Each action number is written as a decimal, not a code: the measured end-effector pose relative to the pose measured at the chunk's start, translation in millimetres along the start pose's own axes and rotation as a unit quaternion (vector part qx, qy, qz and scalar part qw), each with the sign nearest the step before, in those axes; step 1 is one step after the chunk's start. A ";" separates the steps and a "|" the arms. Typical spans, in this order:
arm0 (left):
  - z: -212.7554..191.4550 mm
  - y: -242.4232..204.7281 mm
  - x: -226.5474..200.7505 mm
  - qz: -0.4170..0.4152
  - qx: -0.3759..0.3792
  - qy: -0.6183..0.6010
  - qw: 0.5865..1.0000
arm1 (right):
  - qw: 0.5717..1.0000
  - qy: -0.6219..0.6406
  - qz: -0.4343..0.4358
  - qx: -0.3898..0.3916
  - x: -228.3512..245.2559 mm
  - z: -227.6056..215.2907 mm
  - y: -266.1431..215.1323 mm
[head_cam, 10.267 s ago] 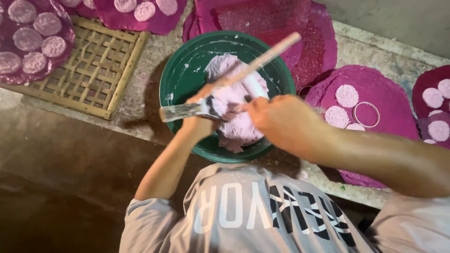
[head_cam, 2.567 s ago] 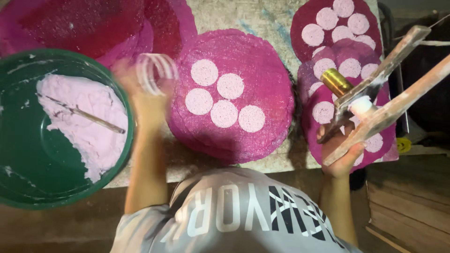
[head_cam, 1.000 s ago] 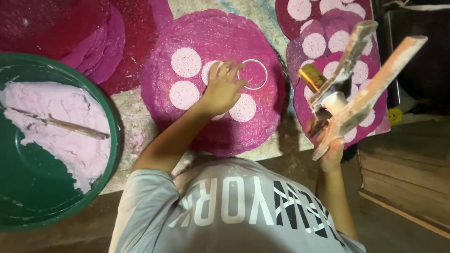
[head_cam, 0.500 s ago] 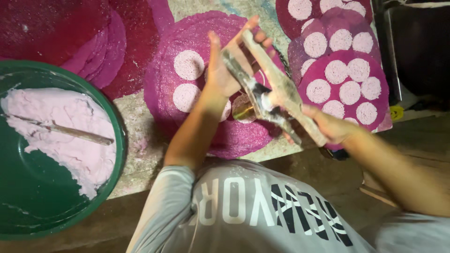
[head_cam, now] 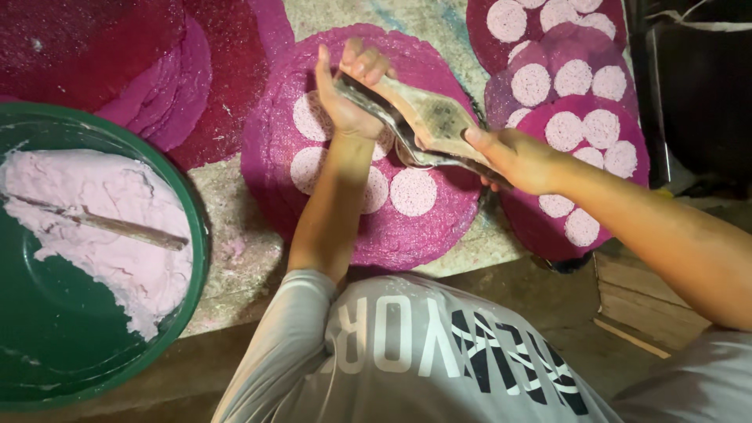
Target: The person scoops pink dough from a green bowl using a wooden-handled tool and applies it into circular indentations on a pink glittery surface. The person repeatedly fills the circles and then moves the completed sheet to a stack.
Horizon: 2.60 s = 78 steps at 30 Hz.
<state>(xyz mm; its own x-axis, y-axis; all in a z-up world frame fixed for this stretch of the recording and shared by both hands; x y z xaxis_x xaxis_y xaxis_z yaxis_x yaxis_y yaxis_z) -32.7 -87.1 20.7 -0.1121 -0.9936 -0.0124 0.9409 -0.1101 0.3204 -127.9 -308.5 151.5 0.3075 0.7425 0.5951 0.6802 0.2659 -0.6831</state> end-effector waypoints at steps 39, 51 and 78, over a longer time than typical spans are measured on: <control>-6.0 34.2 28.2 -0.027 -0.167 0.090 0.981 | 0.985 -0.070 -0.041 -0.155 -32.6 -14.6 19.6; 26.8 2.0 17.0 -0.301 -0.291 0.444 0.792 | 0.898 0.223 -0.337 -0.171 -54.3 34.8 -6.5; 52.2 -98.1 50.0 -0.062 0.183 0.935 0.297 | 0.716 0.468 -0.368 -0.366 -190.6 79.3 -106.2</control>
<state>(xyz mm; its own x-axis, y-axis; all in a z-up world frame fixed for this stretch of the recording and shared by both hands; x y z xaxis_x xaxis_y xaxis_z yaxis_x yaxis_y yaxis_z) -147.3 -124.7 38.1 0.5566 0.7040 -0.4412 0.8307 -0.4786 0.2844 -311.5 -429.4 77.1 -0.2349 -0.2597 0.9367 0.9479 -0.2746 0.1616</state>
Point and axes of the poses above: each hand's wrist, its own y-axis towards the middle knuckle, its own z-axis out of the palm, x = y × z, the point moved 3 cm from there along y, towards the middle knuckle, and after that the axes turned 8 degrees about y, right-handed, at the moved point
